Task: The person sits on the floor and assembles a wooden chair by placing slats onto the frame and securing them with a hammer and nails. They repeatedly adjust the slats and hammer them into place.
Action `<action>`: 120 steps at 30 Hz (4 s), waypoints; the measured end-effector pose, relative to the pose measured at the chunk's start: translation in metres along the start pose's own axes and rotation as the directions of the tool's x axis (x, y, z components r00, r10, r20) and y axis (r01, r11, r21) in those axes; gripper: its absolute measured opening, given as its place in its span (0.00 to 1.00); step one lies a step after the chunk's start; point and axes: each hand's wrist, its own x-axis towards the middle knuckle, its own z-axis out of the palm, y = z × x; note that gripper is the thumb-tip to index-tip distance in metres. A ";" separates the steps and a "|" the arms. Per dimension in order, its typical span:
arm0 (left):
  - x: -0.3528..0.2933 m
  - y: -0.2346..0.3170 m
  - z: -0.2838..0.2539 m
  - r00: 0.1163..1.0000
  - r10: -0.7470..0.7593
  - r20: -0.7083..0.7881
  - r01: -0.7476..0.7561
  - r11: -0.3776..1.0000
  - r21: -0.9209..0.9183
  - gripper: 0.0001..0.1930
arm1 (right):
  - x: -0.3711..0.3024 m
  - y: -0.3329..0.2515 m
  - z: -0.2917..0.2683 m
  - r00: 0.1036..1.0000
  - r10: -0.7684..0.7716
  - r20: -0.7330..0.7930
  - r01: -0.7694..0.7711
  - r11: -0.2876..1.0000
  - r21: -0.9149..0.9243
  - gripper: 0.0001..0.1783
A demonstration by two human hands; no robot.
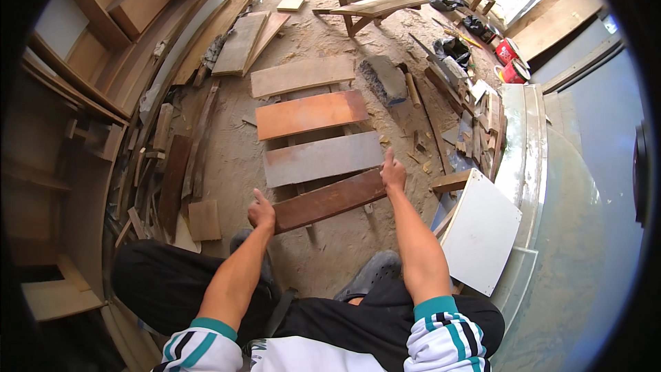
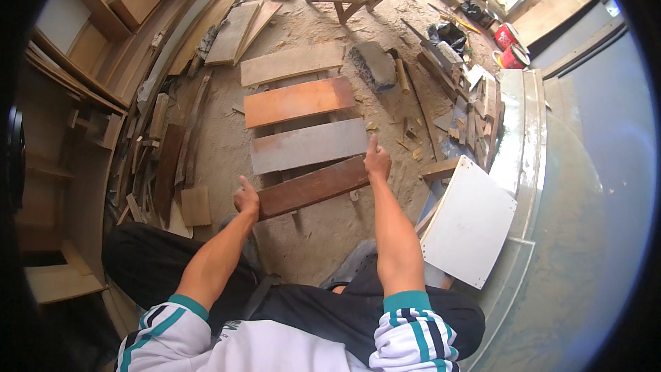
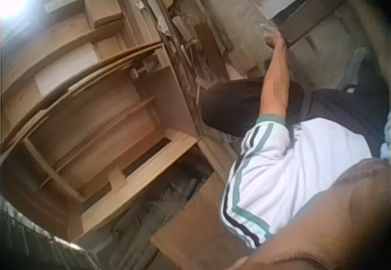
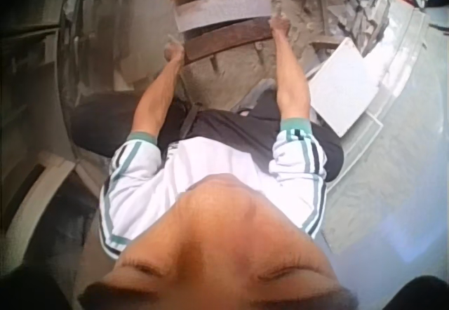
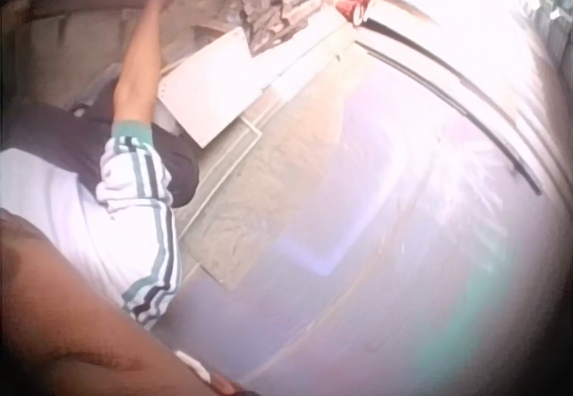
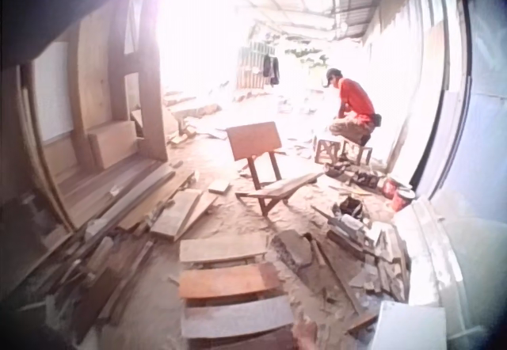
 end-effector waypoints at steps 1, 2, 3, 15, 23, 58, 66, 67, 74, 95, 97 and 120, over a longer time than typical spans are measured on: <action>0.018 -0.006 -0.008 0.999 -0.012 -0.031 0.013 1.000 0.021 0.42 | 0.005 -0.008 0.001 0.999 0.021 -0.034 -0.022 0.999 -0.026 0.39; 0.030 -0.010 -0.015 0.997 -0.027 -0.069 0.030 0.999 0.043 0.42 | 0.007 -0.016 0.006 0.997 0.041 -0.061 -0.044 0.998 -0.049 0.38; 0.028 -0.003 -0.026 0.997 -0.069 -0.026 0.069 0.997 -0.031 0.41 | 0.004 -0.023 0.001 0.996 0.033 -0.079 -0.037 0.998 -0.042 0.34; 0.057 0.030 -0.081 0.969 -0.131 0.210 0.171 0.967 -0.188 0.39 | 0.044 0.003 0.031 0.979 -0.068 0.192 0.043 0.991 0.130 0.46; 0.114 0.047 -0.083 0.991 0.027 0.133 -0.028 1.000 0.012 0.44 | 0.004 -0.050 0.045 0.901 -0.159 0.403 0.010 0.938 0.347 0.48; 0.409 0.179 -0.258 0.791 0.594 -0.145 -0.428 0.707 0.562 0.45 | -0.168 -0.243 0.376 0.759 -0.338 0.557 -0.056 0.818 0.573 0.34; 0.316 0.217 -0.197 0.526 0.843 0.108 -0.688 0.348 0.637 0.27 | -0.130 -0.241 0.299 0.450 -0.227 0.864 0.290 0.952 0.099 0.30; 0.298 0.232 -0.188 0.525 0.829 0.192 -0.711 0.303 0.635 0.26 | -0.101 -0.241 0.282 0.424 -0.232 0.876 0.325 0.941 0.092 0.30; 0.205 0.361 -0.138 0.541 0.700 0.466 -0.711 0.086 0.698 0.19 | 0.162 -0.238 0.111 0.844 -0.447 0.296 0.491 0.866 -0.093 0.18; 0.149 0.183 0.054 0.906 0.369 0.208 -0.254 0.867 -0.429 0.30 | 0.182 -0.093 0.094 0.862 -0.307 0.403 0.076 0.864 0.497 0.29; 0.152 0.177 0.048 0.897 0.370 0.242 -0.229 0.858 -0.460 0.30 | 0.170 -0.102 0.096 0.858 -0.321 0.401 0.083 0.856 0.510 0.30; 0.200 0.208 0.055 0.698 0.583 0.415 0.027 0.558 -0.830 0.36 | 0.194 -0.169 0.084 0.728 -0.344 0.593 -0.121 0.787 0.605 0.41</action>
